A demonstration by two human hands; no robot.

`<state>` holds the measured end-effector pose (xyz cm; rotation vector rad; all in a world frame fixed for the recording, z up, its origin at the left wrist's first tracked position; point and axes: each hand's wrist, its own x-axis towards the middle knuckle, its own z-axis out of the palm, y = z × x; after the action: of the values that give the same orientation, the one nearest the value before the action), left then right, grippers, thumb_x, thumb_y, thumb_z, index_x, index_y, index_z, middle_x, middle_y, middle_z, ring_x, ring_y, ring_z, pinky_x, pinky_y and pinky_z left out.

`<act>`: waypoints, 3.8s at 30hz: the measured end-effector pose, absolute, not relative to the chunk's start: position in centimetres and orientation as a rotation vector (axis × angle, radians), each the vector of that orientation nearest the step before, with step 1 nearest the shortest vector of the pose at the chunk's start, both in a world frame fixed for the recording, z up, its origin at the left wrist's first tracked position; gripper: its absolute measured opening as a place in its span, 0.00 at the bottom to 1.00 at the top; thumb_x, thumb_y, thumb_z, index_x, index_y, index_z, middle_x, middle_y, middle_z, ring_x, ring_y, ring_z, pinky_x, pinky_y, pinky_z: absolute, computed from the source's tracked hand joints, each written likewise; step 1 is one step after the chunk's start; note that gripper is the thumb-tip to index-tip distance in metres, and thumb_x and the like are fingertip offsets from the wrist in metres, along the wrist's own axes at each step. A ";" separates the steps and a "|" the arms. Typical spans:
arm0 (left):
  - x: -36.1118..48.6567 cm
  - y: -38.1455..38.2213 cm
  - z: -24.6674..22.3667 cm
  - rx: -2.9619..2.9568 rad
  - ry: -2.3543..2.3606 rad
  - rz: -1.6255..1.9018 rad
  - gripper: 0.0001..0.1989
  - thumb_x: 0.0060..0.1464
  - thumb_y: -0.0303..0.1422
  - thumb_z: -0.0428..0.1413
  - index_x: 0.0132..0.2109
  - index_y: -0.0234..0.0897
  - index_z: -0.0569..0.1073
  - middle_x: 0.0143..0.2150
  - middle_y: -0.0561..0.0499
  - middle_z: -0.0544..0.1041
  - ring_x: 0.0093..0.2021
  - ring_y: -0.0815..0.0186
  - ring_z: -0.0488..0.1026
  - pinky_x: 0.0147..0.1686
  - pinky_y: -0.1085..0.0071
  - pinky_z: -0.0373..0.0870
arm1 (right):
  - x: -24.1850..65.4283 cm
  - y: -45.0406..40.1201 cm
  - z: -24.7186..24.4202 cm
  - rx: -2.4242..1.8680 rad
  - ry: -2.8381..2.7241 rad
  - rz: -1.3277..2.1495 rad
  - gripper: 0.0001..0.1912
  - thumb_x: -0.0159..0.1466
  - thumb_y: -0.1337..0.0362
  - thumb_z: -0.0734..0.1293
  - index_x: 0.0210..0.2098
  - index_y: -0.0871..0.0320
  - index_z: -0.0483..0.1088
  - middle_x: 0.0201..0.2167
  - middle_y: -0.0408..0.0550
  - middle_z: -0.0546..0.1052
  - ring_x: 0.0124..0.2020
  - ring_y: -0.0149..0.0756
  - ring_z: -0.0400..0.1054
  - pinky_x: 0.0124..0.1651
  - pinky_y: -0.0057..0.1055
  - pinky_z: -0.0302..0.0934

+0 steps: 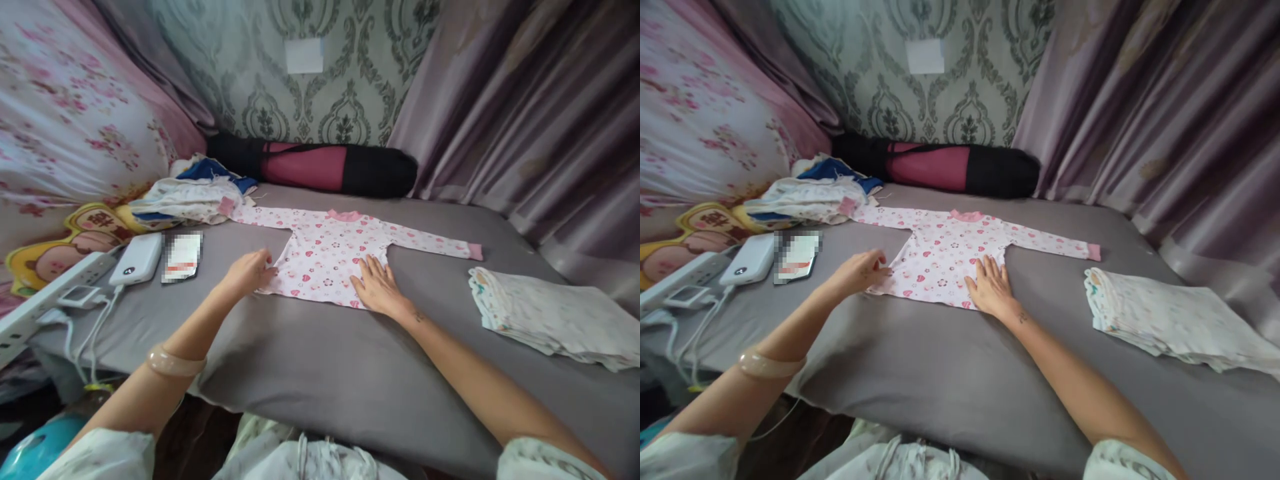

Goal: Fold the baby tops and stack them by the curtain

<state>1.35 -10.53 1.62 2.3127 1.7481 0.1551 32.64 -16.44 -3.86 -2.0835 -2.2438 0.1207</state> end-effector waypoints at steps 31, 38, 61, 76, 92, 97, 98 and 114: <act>10.4 -5.2 -2.4 2.867 1.298 0.111 0.29 0.66 0.46 0.37 0.64 0.33 0.62 0.70 0.39 0.57 0.71 0.54 0.48 0.67 0.56 0.43 | 32.6 -13.3 -3.0 -2.026 -2.189 0.243 0.37 0.71 0.48 0.45 0.69 0.68 0.48 0.72 0.61 0.44 0.72 0.47 0.33 0.70 0.47 0.27; 10.9 -3.5 -4.4 2.725 1.519 -0.002 0.34 0.66 0.49 0.33 0.69 0.31 0.52 0.72 0.35 0.49 0.72 0.50 0.45 0.67 0.55 0.43 | 35.4 -12.4 -3.8 -2.287 -1.995 0.178 0.41 0.70 0.45 0.44 0.70 0.72 0.45 0.71 0.63 0.44 0.72 0.51 0.35 0.70 0.49 0.29; 16.1 5.3 -4.6 2.865 1.200 0.244 0.24 0.66 0.36 0.39 0.64 0.33 0.63 0.67 0.39 0.62 0.68 0.56 0.56 0.65 0.57 0.53 | 33.8 -1.9 -3.6 -2.116 -2.132 0.074 0.31 0.72 0.55 0.48 0.67 0.69 0.53 0.70 0.60 0.52 0.71 0.46 0.41 0.69 0.48 0.30; 17.5 7.3 -5.5 2.683 1.441 0.164 0.29 0.66 0.43 0.36 0.69 0.38 0.56 0.71 0.44 0.54 0.70 0.50 0.50 0.65 0.48 0.48 | 34.3 1.6 -4.7 -2.174 -2.039 0.165 0.31 0.71 0.53 0.47 0.69 0.62 0.50 0.71 0.52 0.48 0.71 0.49 0.38 0.69 0.56 0.33; 18.1 6.7 -5.4 2.678 1.383 0.129 0.28 0.67 0.38 0.35 0.70 0.35 0.52 0.72 0.43 0.51 0.72 0.56 0.46 0.67 0.55 0.44 | 32.2 2.4 -5.1 -2.009 -2.144 0.208 0.31 0.70 0.60 0.46 0.70 0.67 0.48 0.71 0.53 0.50 0.71 0.41 0.39 0.71 0.43 0.27; 16.0 6.4 -4.6 2.698 1.456 0.090 0.30 0.67 0.43 0.33 0.69 0.33 0.52 0.72 0.38 0.52 0.71 0.55 0.48 0.66 0.54 0.47 | 34.4 1.1 -3.5 -2.008 -2.043 0.328 0.32 0.71 0.56 0.43 0.71 0.65 0.43 0.73 0.51 0.42 0.72 0.38 0.33 0.71 0.40 0.32; 15.2 6.3 -4.5 2.699 1.501 0.075 0.30 0.66 0.43 0.33 0.69 0.32 0.53 0.71 0.37 0.54 0.71 0.54 0.49 0.66 0.53 0.47 | 35.2 0.6 -3.3 -2.039 -2.007 0.317 0.33 0.71 0.56 0.43 0.71 0.66 0.43 0.72 0.52 0.42 0.72 0.39 0.33 0.71 0.42 0.31; 10.2 6.2 -6.1 2.576 1.744 0.088 0.34 0.65 0.45 0.30 0.69 0.29 0.54 0.71 0.35 0.52 0.71 0.51 0.48 0.65 0.49 0.46 | 41.5 -3.3 -4.5 -2.376 -1.767 0.294 0.34 0.71 0.50 0.46 0.70 0.63 0.46 0.72 0.56 0.45 0.72 0.49 0.35 0.69 0.55 0.30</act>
<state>10.16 6.24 -6.06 2.5759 1.7442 0.0878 41.47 -3.26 -4.52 -2.3755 -1.7668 0.2938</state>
